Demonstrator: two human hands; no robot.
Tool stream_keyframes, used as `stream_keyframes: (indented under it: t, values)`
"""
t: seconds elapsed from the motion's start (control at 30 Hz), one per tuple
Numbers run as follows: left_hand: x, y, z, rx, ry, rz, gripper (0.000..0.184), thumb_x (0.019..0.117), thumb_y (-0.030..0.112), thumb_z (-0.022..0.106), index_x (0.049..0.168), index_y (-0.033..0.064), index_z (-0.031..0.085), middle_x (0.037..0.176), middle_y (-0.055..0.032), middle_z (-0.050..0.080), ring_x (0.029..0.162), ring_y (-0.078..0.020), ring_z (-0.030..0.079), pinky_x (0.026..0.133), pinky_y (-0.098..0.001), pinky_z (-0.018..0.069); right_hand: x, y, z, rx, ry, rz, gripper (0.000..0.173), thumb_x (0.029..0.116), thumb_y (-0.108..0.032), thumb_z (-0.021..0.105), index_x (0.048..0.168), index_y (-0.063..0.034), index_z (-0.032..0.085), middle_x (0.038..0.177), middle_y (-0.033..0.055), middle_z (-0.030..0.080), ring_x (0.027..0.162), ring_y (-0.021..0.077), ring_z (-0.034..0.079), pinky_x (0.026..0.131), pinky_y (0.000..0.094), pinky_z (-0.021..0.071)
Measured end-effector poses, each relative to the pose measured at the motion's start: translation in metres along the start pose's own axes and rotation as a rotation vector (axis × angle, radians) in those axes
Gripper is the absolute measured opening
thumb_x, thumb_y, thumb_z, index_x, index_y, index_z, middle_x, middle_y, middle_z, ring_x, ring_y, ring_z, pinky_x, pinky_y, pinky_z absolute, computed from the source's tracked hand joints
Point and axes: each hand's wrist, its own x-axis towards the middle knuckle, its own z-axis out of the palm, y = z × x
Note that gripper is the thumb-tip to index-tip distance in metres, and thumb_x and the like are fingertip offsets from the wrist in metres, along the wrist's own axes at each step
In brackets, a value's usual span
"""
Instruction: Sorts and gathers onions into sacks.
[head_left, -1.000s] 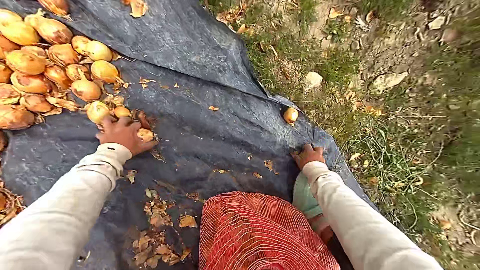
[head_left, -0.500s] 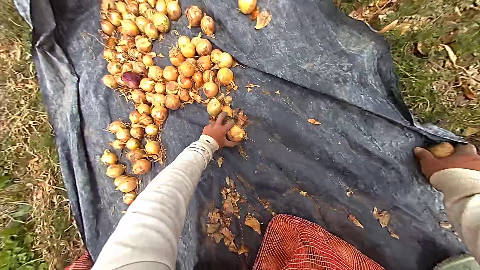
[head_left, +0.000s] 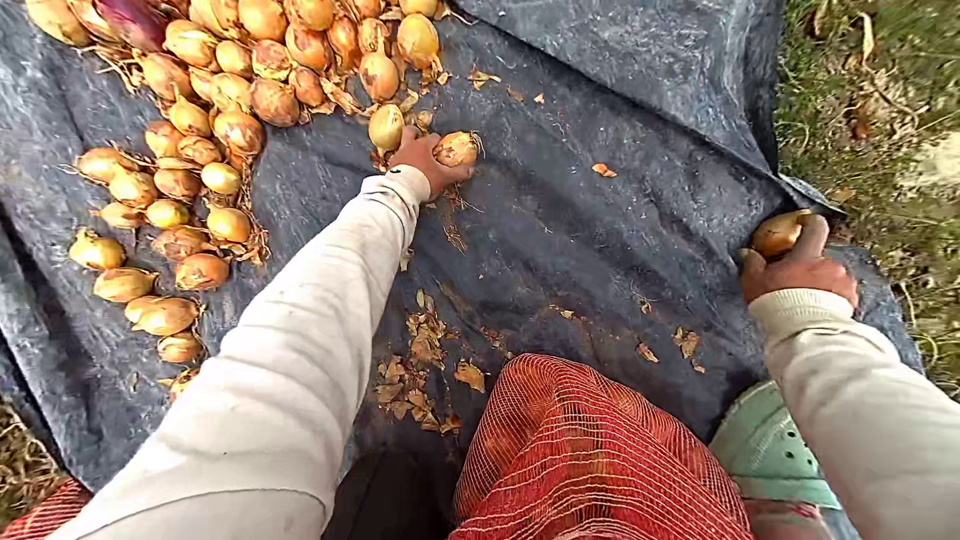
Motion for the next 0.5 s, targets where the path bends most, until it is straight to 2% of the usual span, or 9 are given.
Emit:
stream_keyframes:
  t: [0.13,0.23,0.27,0.3,0.33,0.37,0.4,0.43,0.5]
  values:
    - [-0.045,-0.013,0.018,-0.012,-0.055,0.082,0.075,0.0780,0.056,0.085,0.135,0.0104,0.064,0.154,-0.0258,0.040,0.127,-0.0445,0.056,0.100,-0.0652,0.0483,0.039,-0.006,0.001,-0.016,-0.086,0.018,0.079,0.0992,-0.046,0.065,0.162,-0.0215,0.024,0.133,0.0470,0.052,0.125,0.0659,0.050,0.097,0.0813,0.0378]
    - [-0.107,-0.033,0.054,-0.250,-0.037,0.160,0.077,0.0739,0.043,0.090,0.133,0.0010,0.064,0.152,-0.0262,0.043,0.126,-0.0421,0.057,0.101,-0.0609,0.0497,0.040,-0.012,0.000,0.084,-0.146,0.092,0.084,0.0968,-0.040,0.071,0.161,-0.0098,0.026,0.144,0.0437,0.045,0.135,0.0597,0.045,0.107,0.0753,0.0359]
    - [-0.134,-0.039,0.065,-0.481,-0.018,0.201,0.074,0.0755,0.035,0.087,0.132,-0.0052,0.062,0.147,-0.0236,0.049,0.126,-0.0366,0.057,0.103,-0.0551,0.0488,0.036,-0.015,-0.002,0.115,-0.163,0.094,0.081,0.0975,-0.036,0.071,0.159,-0.0043,0.029,0.147,0.0430,0.042,0.138,0.0584,0.042,0.110,0.0736,0.0342]
    - [-0.167,-0.040,0.079,-0.792,0.001,0.213,0.068,0.0773,0.034,0.079,0.129,-0.0054,0.062,0.134,-0.0153,0.060,0.116,-0.0238,0.062,0.098,-0.0427,0.0528,0.030,-0.015,-0.003,0.132,-0.173,0.091,0.077,0.0978,-0.032,0.071,0.157,-0.0027,0.032,0.148,0.0422,0.042,0.139,0.0580,0.042,0.110,0.0731,0.0346]
    - [-0.206,-0.035,0.093,-1.172,-0.026,0.176,0.057,0.0801,0.043,0.074,0.121,0.0048,0.063,0.111,-0.0032,0.071,0.095,-0.0093,0.070,0.082,-0.0286,0.0594,0.023,-0.013,-0.005,0.144,-0.188,0.091,0.074,0.0987,-0.029,0.070,0.157,-0.0038,0.033,0.148,0.0417,0.042,0.139,0.0577,0.042,0.110,0.0731,0.0349]
    - [-0.247,-0.030,0.102,-1.601,-0.176,0.158,0.049,0.0832,0.054,0.077,0.113,0.0155,0.068,0.098,-0.0011,0.076,0.085,-0.0085,0.074,0.074,-0.0274,0.0624,0.018,-0.008,-0.006,0.159,-0.198,0.082,0.069,0.0998,-0.027,0.068,0.156,-0.0057,0.034,0.147,0.0412,0.044,0.138,0.0578,0.043,0.108,0.0740,0.0354]
    - [-0.285,-0.028,0.109,-1.897,-0.433,0.190,0.047,0.0836,0.060,0.075,0.110,0.0213,0.074,0.097,-0.0012,0.078,0.087,-0.0103,0.075,0.077,-0.0298,0.0634,0.016,-0.002,-0.005,0.178,-0.207,0.062,0.064,0.1011,-0.024,0.066,0.156,-0.0071,0.037,0.145,0.0403,0.046,0.137,0.0576,0.045,0.107,0.0746,0.0359]
    - [-0.320,-0.029,0.117,-2.016,-0.725,0.238,0.050,0.0824,0.066,0.073,0.108,0.0223,0.077,0.100,-0.0008,0.078,0.090,-0.0105,0.075,0.081,-0.0298,0.0622,0.014,0.002,-0.004,0.193,-0.228,0.031,0.060,0.1035,-0.023,0.062,0.156,-0.0078,0.038,0.146,0.0391,0.047,0.137,0.0570,0.045,0.108,0.0748,0.0352]
    - [-0.373,-0.020,0.126,-1.824,-1.198,0.289,0.048,0.0827,0.063,0.074,0.102,0.0196,0.073,0.098,0.0070,0.075,0.089,-0.0010,0.070,0.079,-0.0205,0.0563,0.002,0.007,-0.001,0.200,-0.263,-0.029,0.054,0.1050,-0.019,0.059,0.155,-0.0074,0.041,0.145,0.0394,0.048,0.136,0.0584,0.046,0.107,0.0770,0.0336]
